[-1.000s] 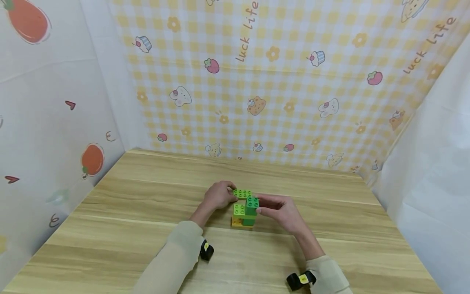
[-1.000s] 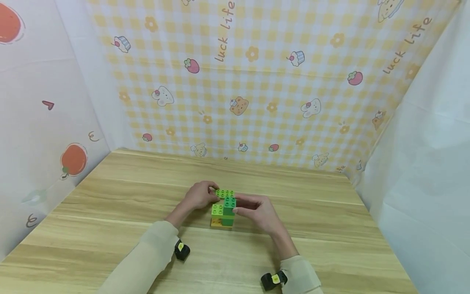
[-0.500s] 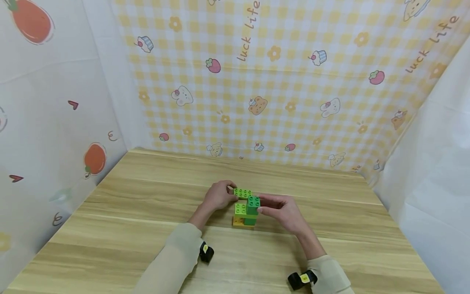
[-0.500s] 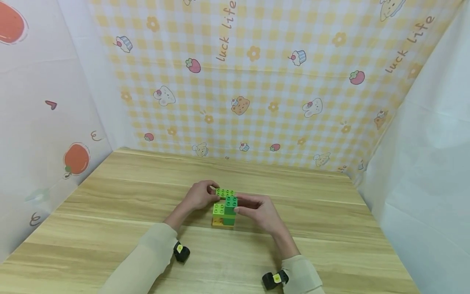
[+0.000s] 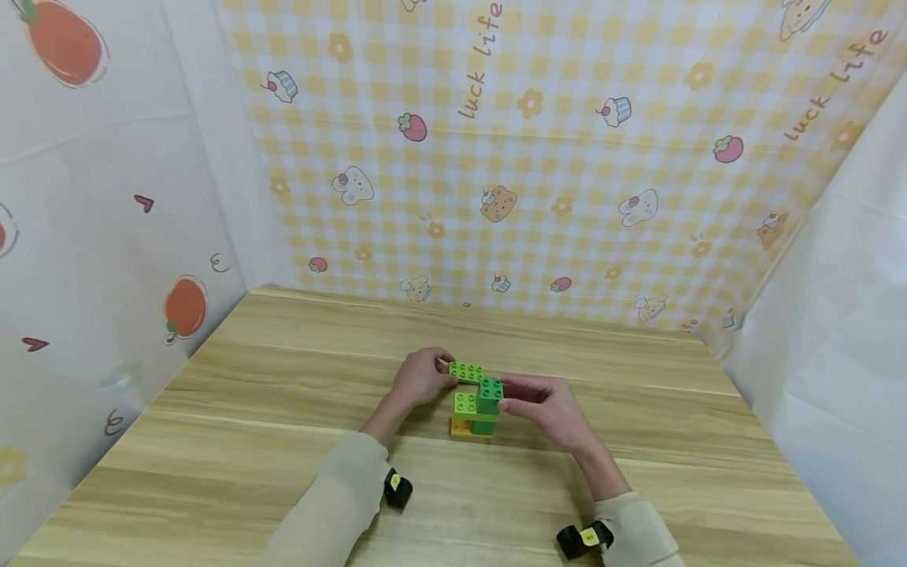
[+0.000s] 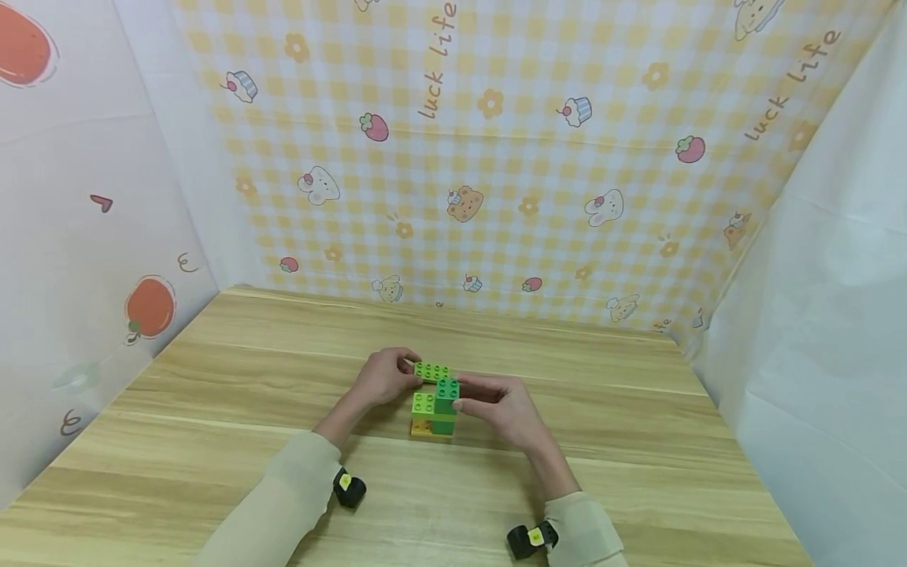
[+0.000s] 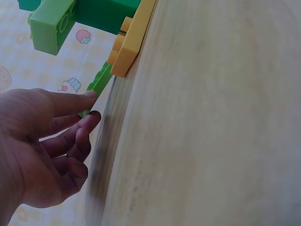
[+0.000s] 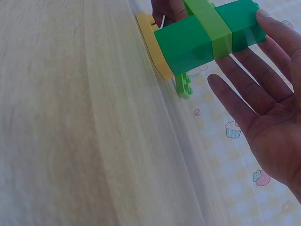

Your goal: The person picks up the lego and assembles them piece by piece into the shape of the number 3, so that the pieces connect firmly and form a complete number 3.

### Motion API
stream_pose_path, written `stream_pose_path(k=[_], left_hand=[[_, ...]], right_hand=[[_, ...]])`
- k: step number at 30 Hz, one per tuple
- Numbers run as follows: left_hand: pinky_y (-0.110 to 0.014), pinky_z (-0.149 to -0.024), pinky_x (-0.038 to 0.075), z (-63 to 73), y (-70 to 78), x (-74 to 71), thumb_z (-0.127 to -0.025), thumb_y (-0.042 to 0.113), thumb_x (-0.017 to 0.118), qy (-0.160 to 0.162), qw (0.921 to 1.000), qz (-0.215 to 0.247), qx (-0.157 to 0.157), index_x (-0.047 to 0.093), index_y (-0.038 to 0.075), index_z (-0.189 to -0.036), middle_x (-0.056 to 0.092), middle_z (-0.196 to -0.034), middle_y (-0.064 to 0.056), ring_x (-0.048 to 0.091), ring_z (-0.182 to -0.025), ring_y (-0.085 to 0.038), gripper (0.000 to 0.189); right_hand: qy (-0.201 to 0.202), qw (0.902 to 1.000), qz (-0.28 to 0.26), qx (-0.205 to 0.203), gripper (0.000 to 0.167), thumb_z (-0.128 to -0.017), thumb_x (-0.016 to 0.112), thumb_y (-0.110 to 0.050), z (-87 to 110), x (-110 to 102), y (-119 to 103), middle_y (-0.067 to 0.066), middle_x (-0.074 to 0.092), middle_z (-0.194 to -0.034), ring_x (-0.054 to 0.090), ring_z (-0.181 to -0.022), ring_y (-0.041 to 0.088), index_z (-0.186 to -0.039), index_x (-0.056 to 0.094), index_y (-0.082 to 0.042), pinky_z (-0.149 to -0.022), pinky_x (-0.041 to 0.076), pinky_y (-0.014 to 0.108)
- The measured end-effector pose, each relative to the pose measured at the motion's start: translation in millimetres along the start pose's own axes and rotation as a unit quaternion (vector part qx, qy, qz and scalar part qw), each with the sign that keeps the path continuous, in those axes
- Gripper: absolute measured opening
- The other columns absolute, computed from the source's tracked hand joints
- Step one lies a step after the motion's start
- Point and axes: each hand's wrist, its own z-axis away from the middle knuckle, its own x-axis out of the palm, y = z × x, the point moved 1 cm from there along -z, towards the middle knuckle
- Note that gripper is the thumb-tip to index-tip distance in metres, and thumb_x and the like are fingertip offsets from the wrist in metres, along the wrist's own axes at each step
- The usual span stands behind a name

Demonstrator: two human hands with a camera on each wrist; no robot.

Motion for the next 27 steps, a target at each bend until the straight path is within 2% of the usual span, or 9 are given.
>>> stream_pose_path(k=[14, 27], left_hand=[[-0.039, -0.087, 0.056, 1.9, -4.1, -2.0, -0.090, 0.013, 0.084, 0.011, 0.9993, 0.031, -0.018, 0.077, 0.005, -0.122, 0.077, -0.101, -0.006, 0.069, -0.094, -0.019, 0.034], [-0.028, -0.074, 0.054, 4.2, -6.6, -5.2, -0.089, 0.009, 0.084, 0.031, 0.9966, 0.075, -0.014, 0.077, 0.003, -0.121, 0.078, -0.095, -0.007, 0.069, -0.087, -0.017, 0.033]], right_hand=[[0.004, 1.0000, 0.006, 0.003, 0.044, -0.095, 0.080, -0.020, -0.3, -0.2, 0.6, 0.021, 0.073, -0.130, 0.074, -0.108, 0.012, -0.135, 0.071, -0.003, -0.089, 0.059, 0.025], [0.005, 0.9999, 0.011, 0.001, 0.044, -0.096, 0.080, -0.019, -0.1, -0.3, 0.4, 0.020, 0.074, -0.129, 0.074, -0.109, 0.012, -0.135, 0.071, -0.003, -0.090, 0.059, 0.025]])
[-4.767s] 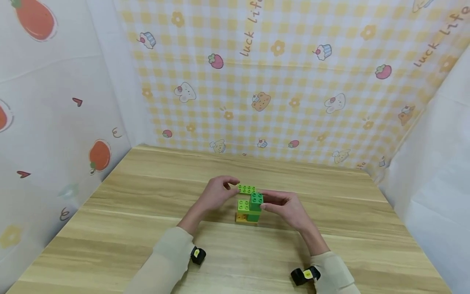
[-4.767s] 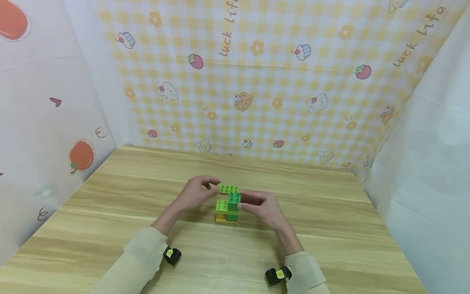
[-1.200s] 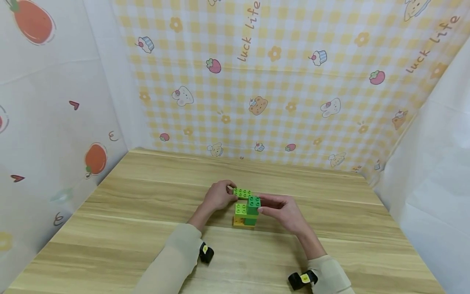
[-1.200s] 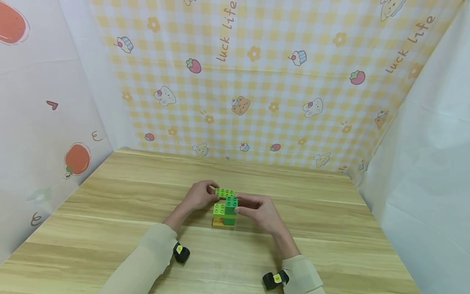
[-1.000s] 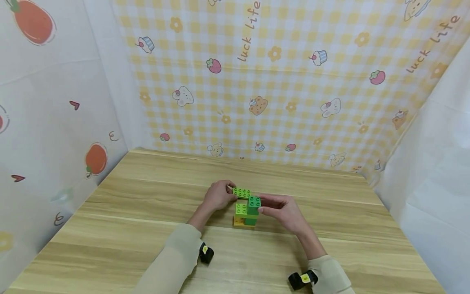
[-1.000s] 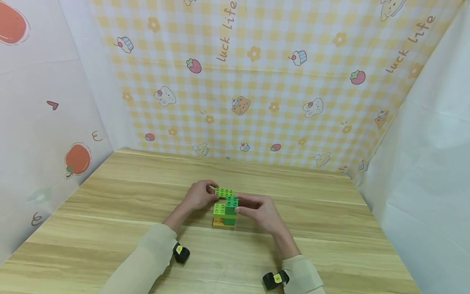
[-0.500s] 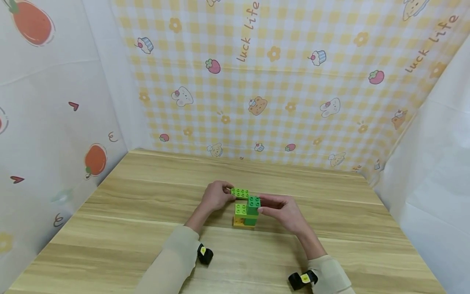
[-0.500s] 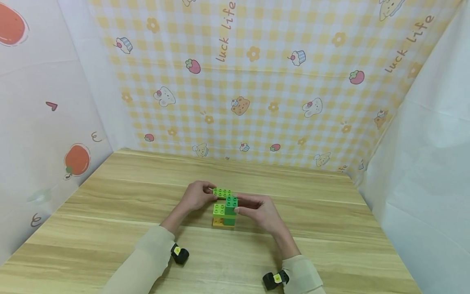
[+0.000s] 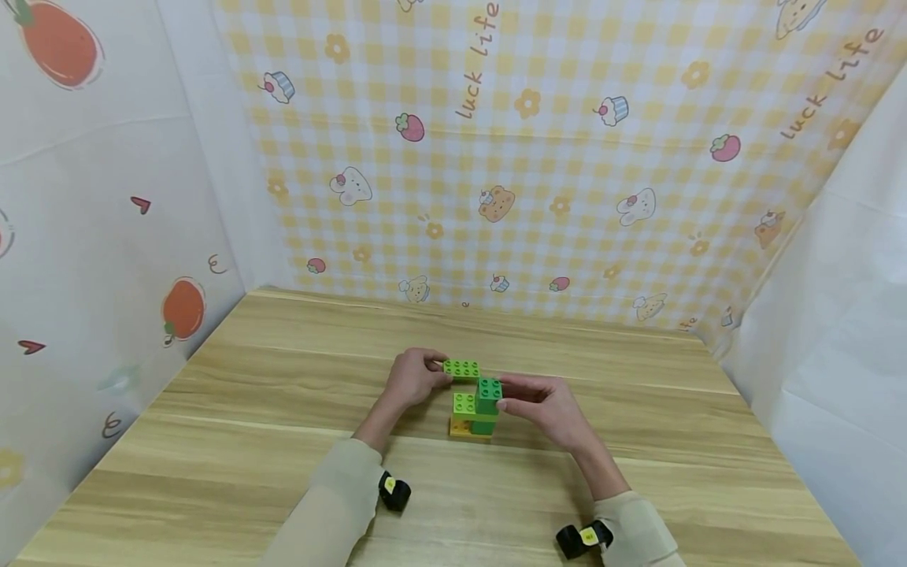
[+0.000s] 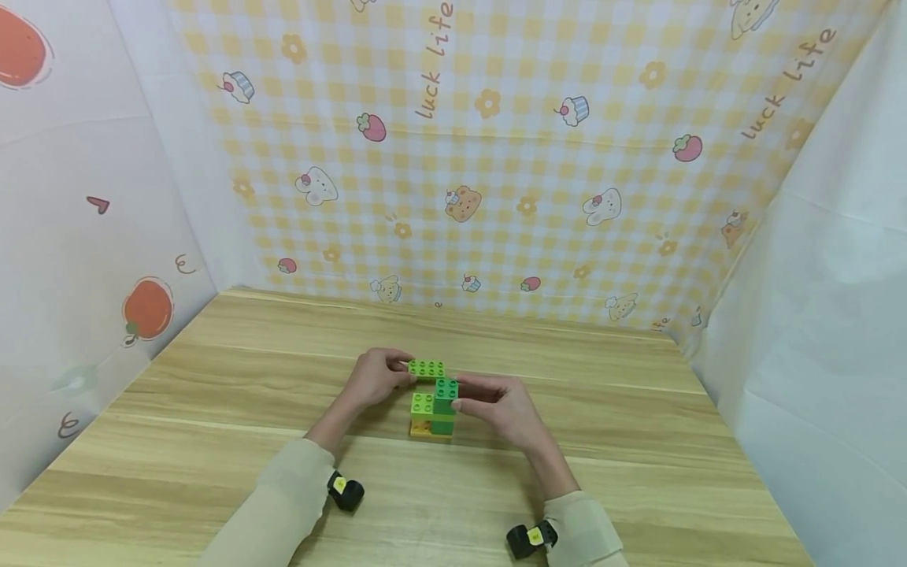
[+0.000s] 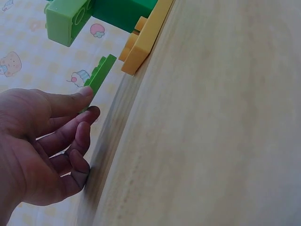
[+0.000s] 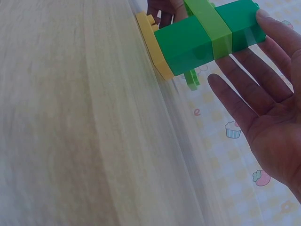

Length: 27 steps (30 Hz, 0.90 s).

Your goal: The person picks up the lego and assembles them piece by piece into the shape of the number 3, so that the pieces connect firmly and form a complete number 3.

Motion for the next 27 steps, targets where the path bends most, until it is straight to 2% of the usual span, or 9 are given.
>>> stream_pose_path(k=[10, 27], left_hand=[[-0.025, -0.071, 0.054, 1.3, -2.3, -2.0, -0.089, 0.009, 0.084, 0.008, 0.9996, 0.026, -0.006, 0.077, 0.003, -0.121, 0.079, -0.095, -0.008, 0.070, -0.086, -0.016, 0.033], [-0.025, -0.068, 0.053, 2.6, -0.4, -6.1, -0.089, 0.009, 0.084, -0.004, 0.9992, 0.040, -0.011, 0.076, 0.003, -0.123, 0.080, -0.094, -0.010, 0.073, -0.082, -0.017, 0.035]], right_hand=[[-0.002, 1.0000, 0.001, -0.003, 0.043, -0.095, 0.080, -0.020, -0.6, 0.4, -0.1, 0.019, 0.074, -0.129, 0.074, -0.110, 0.013, -0.134, 0.072, -0.004, -0.090, 0.059, 0.025], [0.001, 1.0000, -0.006, -0.004, 0.043, -0.095, 0.080, -0.019, -0.8, -0.3, 0.0, 0.021, 0.074, -0.129, 0.074, -0.108, 0.012, -0.135, 0.071, -0.003, -0.089, 0.060, 0.026]])
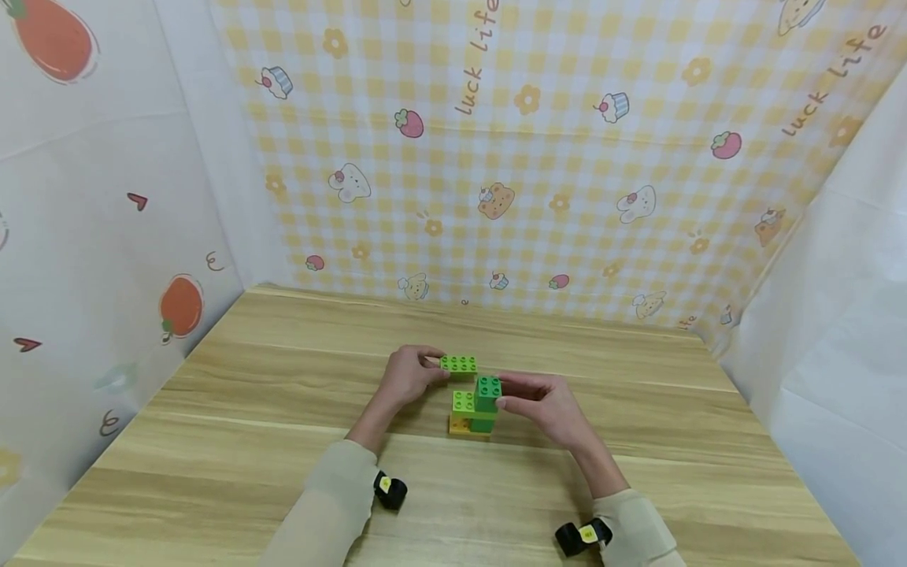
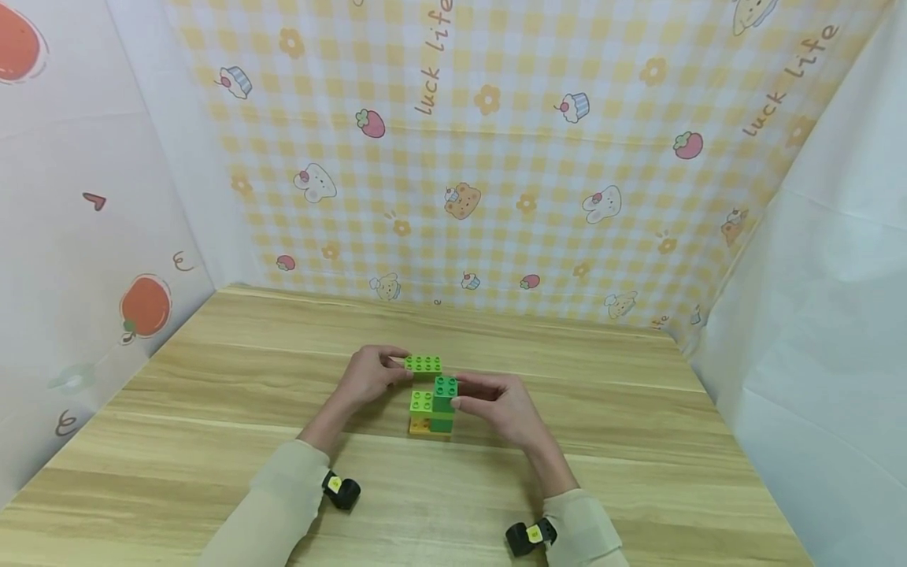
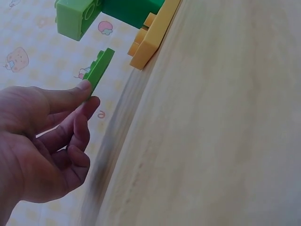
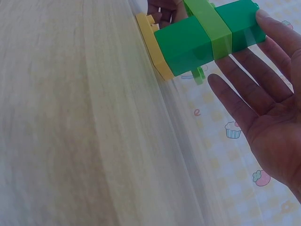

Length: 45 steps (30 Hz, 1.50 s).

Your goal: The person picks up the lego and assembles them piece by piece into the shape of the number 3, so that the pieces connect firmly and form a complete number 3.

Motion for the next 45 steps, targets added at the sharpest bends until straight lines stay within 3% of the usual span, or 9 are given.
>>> stream_pose_path(k=[27, 38, 45], left_hand=[[-0.026, -0.060, 0.047, 9.4, 24.0, -14.5, -0.092, 0.013, 0.082, -0.018, 0.9996, 0.015, -0.017, 0.077, 0.008, -0.124, 0.077, -0.093, -0.009, 0.073, -0.086, -0.029, 0.033], [-0.031, -0.074, 0.054, 12.3, 28.2, -19.7, -0.092, 0.016, 0.083, -0.029, 0.9995, 0.012, -0.005, 0.077, 0.011, -0.124, 0.078, -0.094, -0.007, 0.074, -0.095, -0.029, 0.032], [-0.033, -0.076, 0.055, 14.3, 30.3, -22.1, -0.092, 0.018, 0.083, -0.038, 0.9990, 0.021, 0.004, 0.077, 0.012, -0.123, 0.077, -0.095, -0.008, 0.073, -0.095, -0.028, 0.032]], right_hand=[[0.004, 1.0000, 0.008, 0.000, 0.043, -0.096, 0.079, -0.018, -0.3, 0, 2, 0.021, 0.073, -0.129, 0.074, -0.106, 0.011, -0.135, 0.071, -0.003, -0.088, 0.060, 0.026], [0.002, 0.9999, 0.013, 0.001, 0.042, -0.096, 0.079, -0.019, -0.7, 1, 1, 0.020, 0.074, -0.129, 0.074, -0.106, 0.012, -0.134, 0.072, -0.004, -0.088, 0.060, 0.026], [0.001, 1.0000, 0.010, -0.001, 0.042, -0.096, 0.079, -0.018, -0.6, 1, 1, 0.021, 0.073, -0.130, 0.074, -0.107, 0.011, -0.134, 0.072, -0.003, -0.089, 0.060, 0.026]])
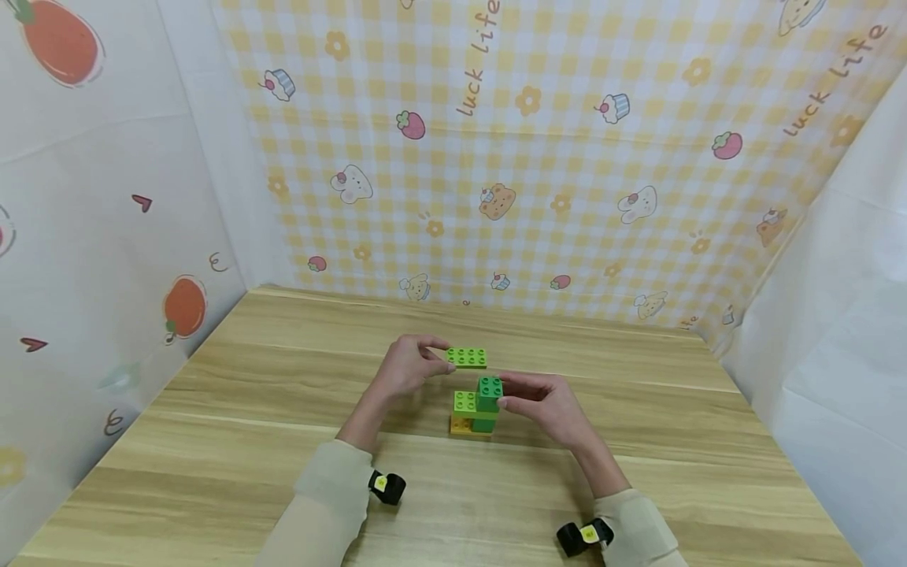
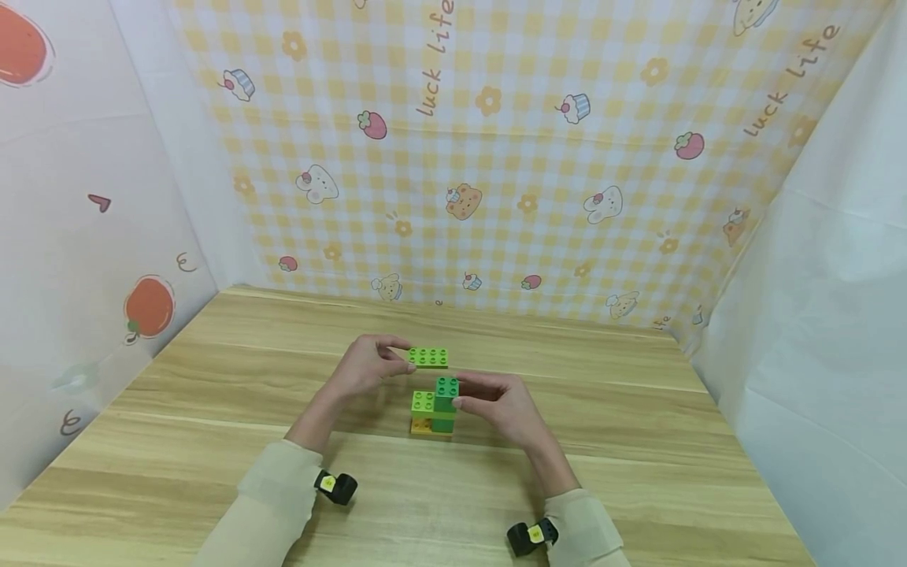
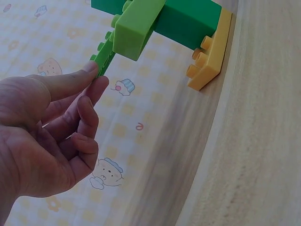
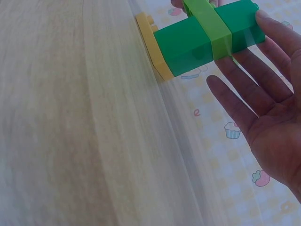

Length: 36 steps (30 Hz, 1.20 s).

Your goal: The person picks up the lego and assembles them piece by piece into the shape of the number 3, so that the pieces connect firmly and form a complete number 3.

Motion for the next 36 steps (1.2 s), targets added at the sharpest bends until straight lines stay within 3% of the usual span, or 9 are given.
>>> stream_pose_path(k=[36], left_hand=[[-0.029, -0.071, 0.050, 2.5, 6.3, -1.1, -0.091, 0.015, 0.083, -0.031, 0.9990, 0.029, 0.016, 0.074, 0.007, -0.123, 0.079, -0.090, -0.012, 0.074, -0.097, -0.038, 0.034]], right_hand=[[-0.005, 1.0000, -0.006, 0.004, 0.043, -0.096, 0.079, -0.019, 0.8, -0.9, -1.8, 0.020, 0.073, -0.132, 0.074, -0.108, 0.011, -0.135, 0.071, -0.003, -0.090, 0.060, 0.026]])
